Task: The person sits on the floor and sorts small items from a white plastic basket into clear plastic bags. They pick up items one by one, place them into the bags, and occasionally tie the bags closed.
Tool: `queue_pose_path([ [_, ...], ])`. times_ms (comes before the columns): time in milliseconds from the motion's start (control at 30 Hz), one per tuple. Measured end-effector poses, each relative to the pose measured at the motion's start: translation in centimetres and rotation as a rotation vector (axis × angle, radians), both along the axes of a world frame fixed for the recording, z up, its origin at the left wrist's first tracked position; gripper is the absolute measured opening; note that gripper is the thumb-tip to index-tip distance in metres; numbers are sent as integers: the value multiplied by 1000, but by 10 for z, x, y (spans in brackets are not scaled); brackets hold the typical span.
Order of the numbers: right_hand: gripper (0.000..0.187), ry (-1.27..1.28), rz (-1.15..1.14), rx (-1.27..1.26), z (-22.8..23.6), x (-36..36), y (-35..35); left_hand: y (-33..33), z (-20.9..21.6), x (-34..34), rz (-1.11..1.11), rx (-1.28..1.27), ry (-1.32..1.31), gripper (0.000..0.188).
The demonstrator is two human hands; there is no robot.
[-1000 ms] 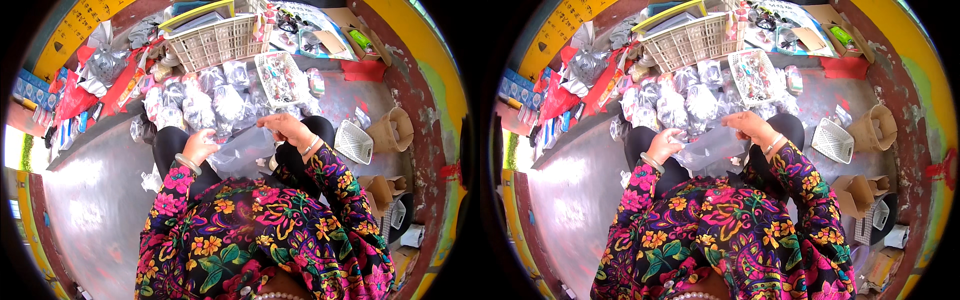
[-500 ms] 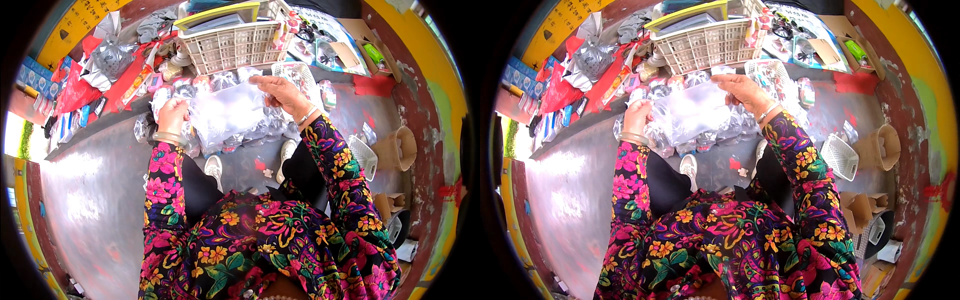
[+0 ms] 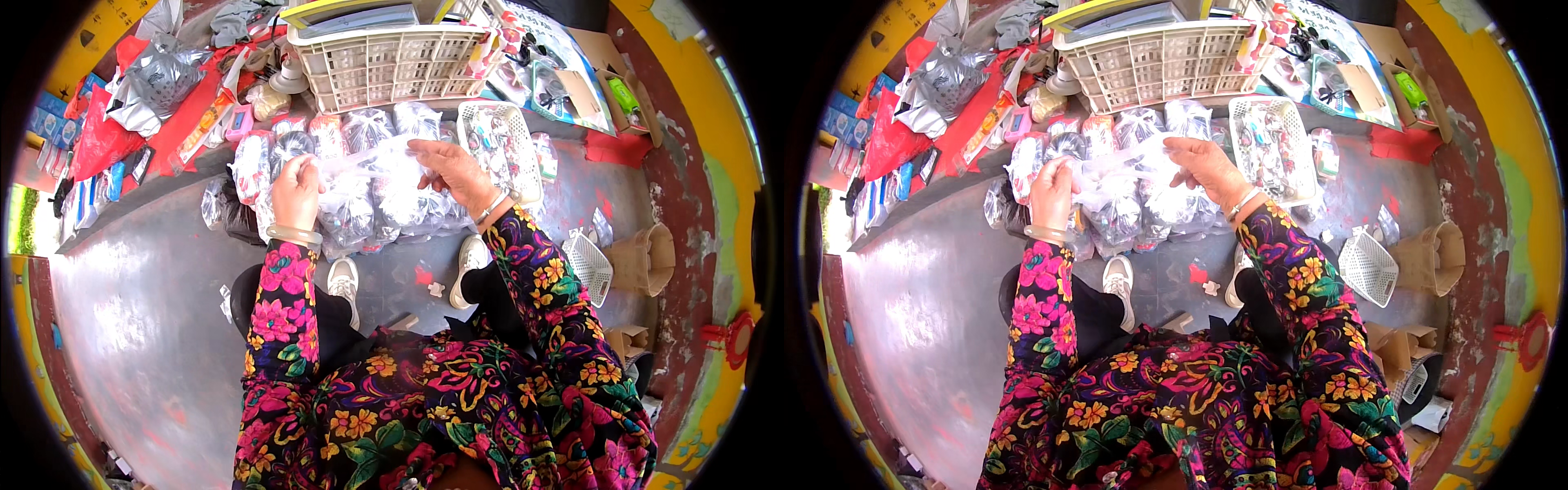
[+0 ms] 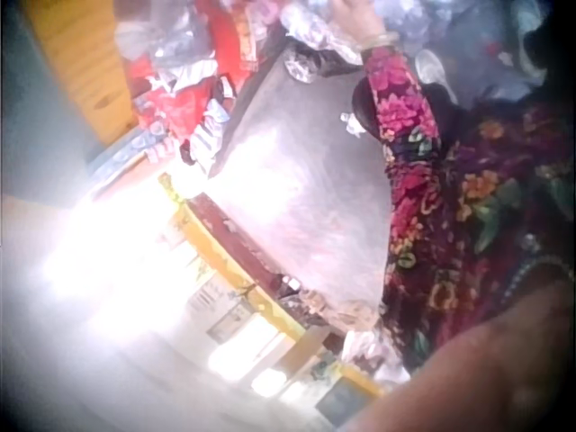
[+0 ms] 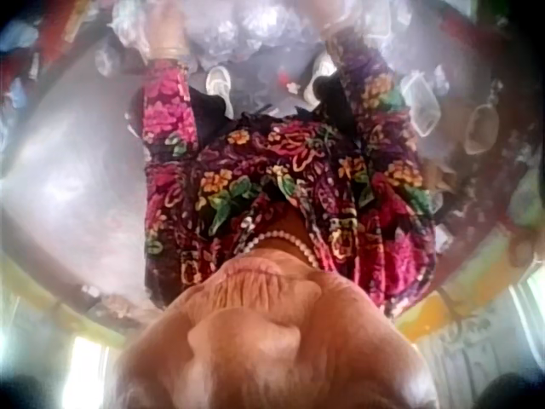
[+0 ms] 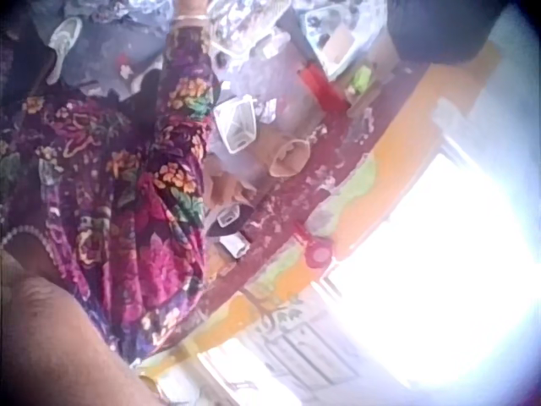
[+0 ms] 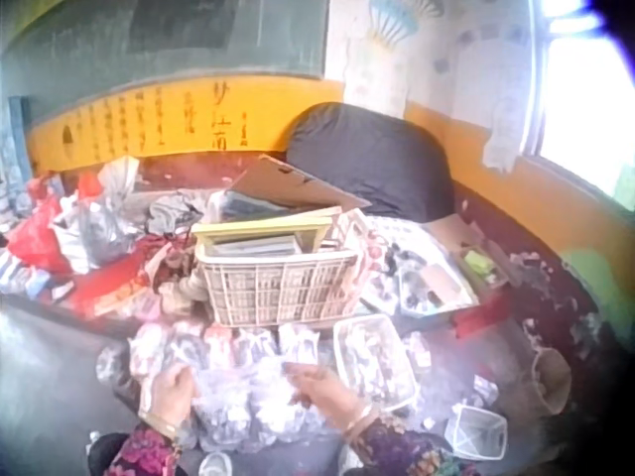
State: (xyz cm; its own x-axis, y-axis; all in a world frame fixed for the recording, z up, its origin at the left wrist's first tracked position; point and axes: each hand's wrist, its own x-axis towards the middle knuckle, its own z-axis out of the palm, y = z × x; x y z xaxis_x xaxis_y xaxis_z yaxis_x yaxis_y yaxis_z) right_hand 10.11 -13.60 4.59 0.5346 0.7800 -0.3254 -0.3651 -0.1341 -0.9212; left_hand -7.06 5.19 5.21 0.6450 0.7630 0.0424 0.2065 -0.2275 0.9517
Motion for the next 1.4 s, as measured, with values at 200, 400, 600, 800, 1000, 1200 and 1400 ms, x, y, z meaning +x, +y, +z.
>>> queue_pose_path([
  [200, 37, -237, 96, -205, -9, 13, 1, 3, 7, -2, 25, 525, 322, 26],
  [400, 35, -878, 13, -335, 17, -17, 15, 2, 13, -4, 37, 512, 438, 28],
  [600, 34, -1624, 116, 268, 38, -61, 25, 5, 9, -5, -16, 490, 444, 28],
  [800, 17, -1526, 471, -357, -6, -77, 42, 1, 8, -3, -52, 499, 454, 31],
  [1000, 11, -1606, 923, -404, -16, -88, 22, 5, 4, 1, -28, 464, 417, 34],
  [1200, 27, -327, 240, 263, 21, -12, 6, 13, -12, -5, -43, 352, 511, 39],
  [1400, 44, -786, -628, -979, -117, 136, -124, 4, -8, 10, -143, 117, 450, 38],
])
